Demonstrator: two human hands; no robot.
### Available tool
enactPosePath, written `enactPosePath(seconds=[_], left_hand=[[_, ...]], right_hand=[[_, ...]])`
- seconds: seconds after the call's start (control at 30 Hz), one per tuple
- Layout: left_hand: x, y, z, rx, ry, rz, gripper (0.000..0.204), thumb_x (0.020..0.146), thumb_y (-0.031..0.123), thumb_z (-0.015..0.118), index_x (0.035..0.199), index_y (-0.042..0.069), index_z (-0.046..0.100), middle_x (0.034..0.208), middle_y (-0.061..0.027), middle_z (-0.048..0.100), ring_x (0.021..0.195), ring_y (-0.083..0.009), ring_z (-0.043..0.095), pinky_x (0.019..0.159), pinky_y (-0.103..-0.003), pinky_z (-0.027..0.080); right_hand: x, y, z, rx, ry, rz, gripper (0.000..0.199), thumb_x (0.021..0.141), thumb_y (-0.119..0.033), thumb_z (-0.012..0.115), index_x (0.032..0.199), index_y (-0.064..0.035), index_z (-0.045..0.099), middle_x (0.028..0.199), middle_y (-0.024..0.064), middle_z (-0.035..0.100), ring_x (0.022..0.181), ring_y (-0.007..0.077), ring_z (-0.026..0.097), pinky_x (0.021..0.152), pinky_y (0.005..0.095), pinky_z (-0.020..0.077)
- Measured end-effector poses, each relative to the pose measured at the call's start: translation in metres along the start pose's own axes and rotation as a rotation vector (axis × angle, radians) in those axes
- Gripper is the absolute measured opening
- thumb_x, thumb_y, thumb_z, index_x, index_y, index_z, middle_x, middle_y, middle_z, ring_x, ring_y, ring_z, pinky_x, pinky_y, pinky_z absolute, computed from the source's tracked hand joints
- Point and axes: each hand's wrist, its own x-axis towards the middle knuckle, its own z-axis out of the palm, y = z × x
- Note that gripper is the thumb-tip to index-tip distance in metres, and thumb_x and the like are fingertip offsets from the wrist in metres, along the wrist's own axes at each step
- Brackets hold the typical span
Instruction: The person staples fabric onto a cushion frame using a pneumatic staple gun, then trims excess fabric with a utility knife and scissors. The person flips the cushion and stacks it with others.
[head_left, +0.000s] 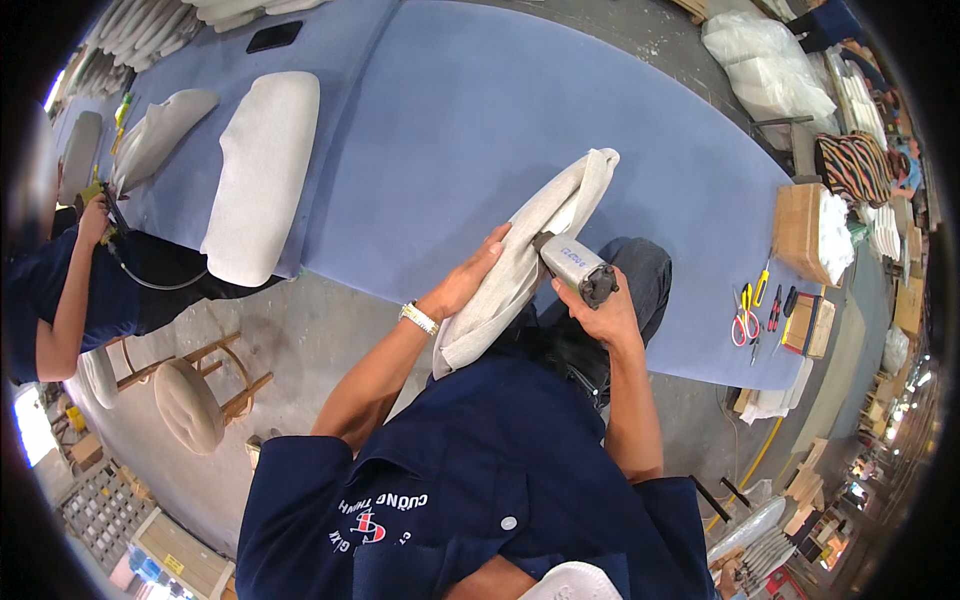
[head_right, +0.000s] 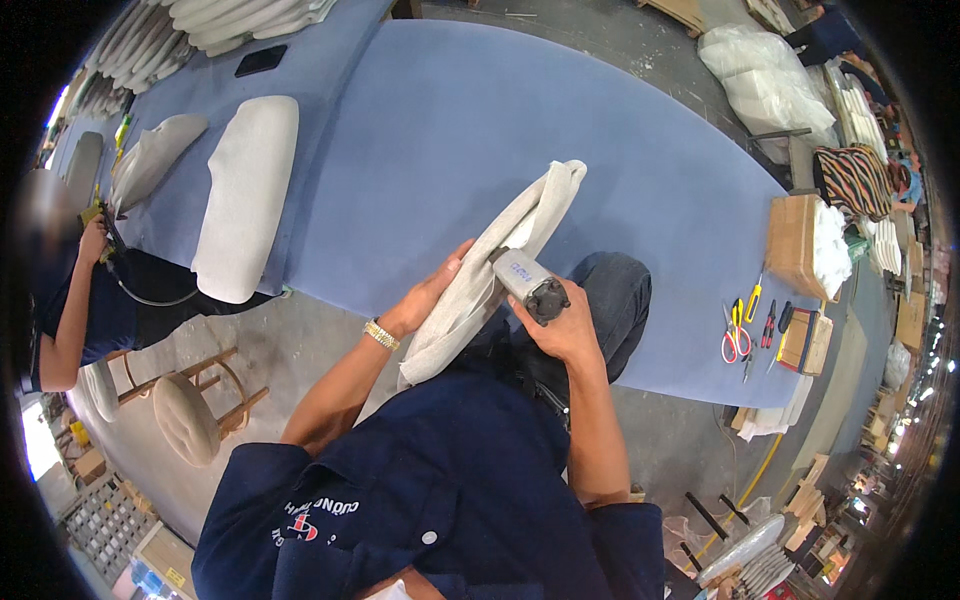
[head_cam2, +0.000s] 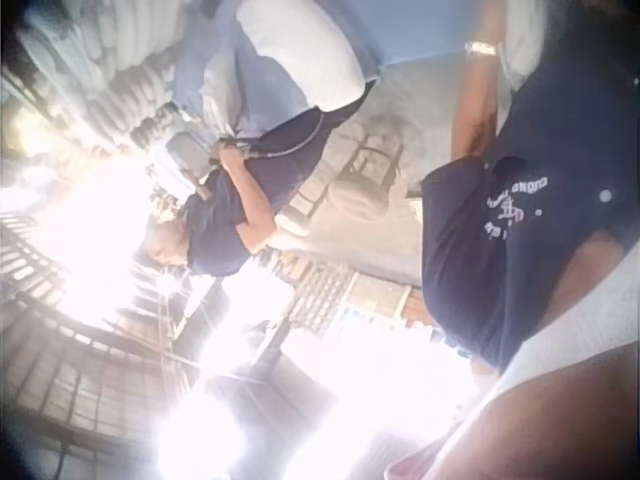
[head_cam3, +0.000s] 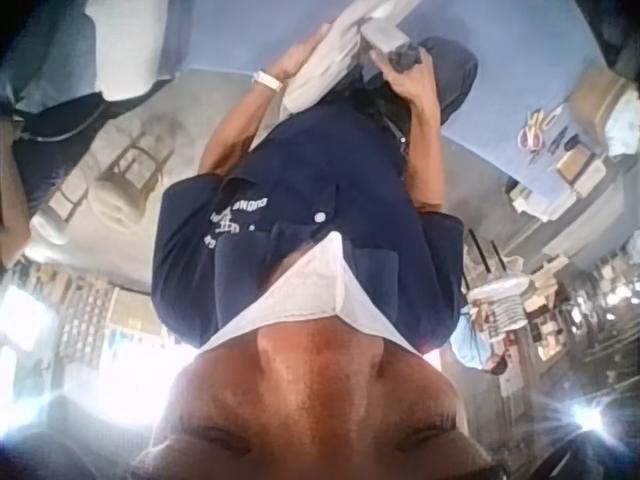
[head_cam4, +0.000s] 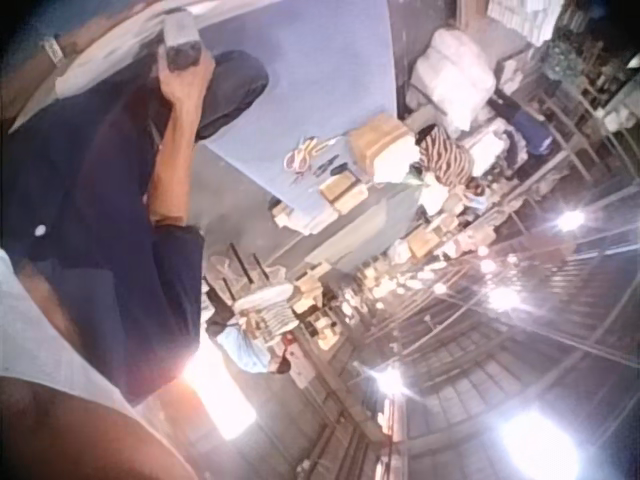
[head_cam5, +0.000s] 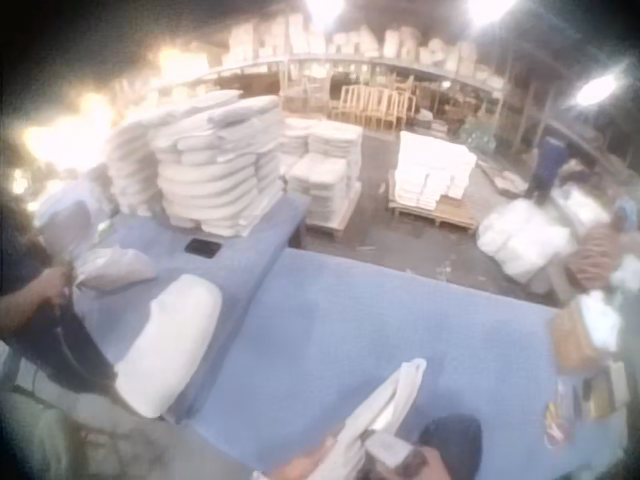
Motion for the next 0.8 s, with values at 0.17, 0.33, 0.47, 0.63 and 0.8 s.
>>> enactPosePath(seconds=[0.17, 0.33, 0.47, 0.63, 0.8], left_hand=[[-0.009, 0.031, 0.011, 0.272, 0.034, 0.008, 0.082, 0.108, 0.054, 0.043, 0.166, 0.004, 0.012, 0.17, -0.0239, 0.016, 0.159, -0.0345, 0.013, 0.128, -0.043, 0.018], [-0.016, 0.049, 0.03, 0.634, 0.144, 0.029, 0.091, 0.101, 0.043, 0.063, 0.162, -0.004, 0.015, 0.164, -0.032, 0.028, 0.154, -0.0403, 0.028, 0.125, -0.043, 0.027], [-0.018, 0.05, 0.037, 0.656, 0.231, -0.056, 0.089, 0.097, 0.036, 0.068, 0.161, -0.003, 0.019, 0.156, -0.0336, 0.04, 0.142, -0.0449, 0.045, 0.117, -0.046, 0.039], [-0.02, 0.057, 0.038, 0.712, 0.259, -0.08, 0.087, 0.097, 0.034, 0.068, 0.16, -0.002, 0.021, 0.152, -0.0335, 0.044, 0.136, -0.0477, 0.051, 0.112, -0.049, 0.045], [-0.021, 0.054, 0.041, 0.736, 0.283, -0.038, 0.087, 0.095, 0.029, 0.071, 0.16, -0.002, 0.022, 0.152, -0.0337, 0.045, 0.137, -0.0483, 0.049, 0.112, -0.05, 0.045]], right_hand=[[0.002, -0.01, -0.008, -0.052, -0.065, 0.092, 0.034, 0.083, -0.015, 0.08, 0.112, 0.0012, 0.072, 0.1, 0.0188, 0.077, 0.093, 0.0366, 0.075, 0.084, 0.0406, 0.0575], [0.001, -0.005, -0.006, -0.04, -0.041, -0.05, 0.03, 0.082, -0.014, 0.079, 0.108, 0.0, 0.07, 0.095, 0.0184, 0.075, 0.09, 0.0394, 0.073, 0.078, 0.0414, 0.0575], [-0.001, -0.011, -0.007, -0.072, -0.067, -0.052, 0.032, 0.085, -0.014, 0.08, 0.111, 0.002, 0.071, 0.096, 0.0174, 0.077, 0.09, 0.0302, 0.076, 0.08, 0.0366, 0.0575], [-0.004, -0.014, -0.012, -0.098, -0.112, -0.014, 0.032, 0.086, -0.013, 0.08, 0.114, 0.0025, 0.071, 0.098, 0.0153, 0.077, 0.089, 0.0248, 0.077, 0.079, 0.0335, 0.0577], [-0.006, -0.017, -0.013, -0.081, -0.144, -0.07, 0.029, 0.084, -0.013, 0.08, 0.108, 0.0009, 0.071, 0.091, 0.0149, 0.074, 0.081, 0.0285, 0.075, 0.073, 0.0339, 0.0567]])
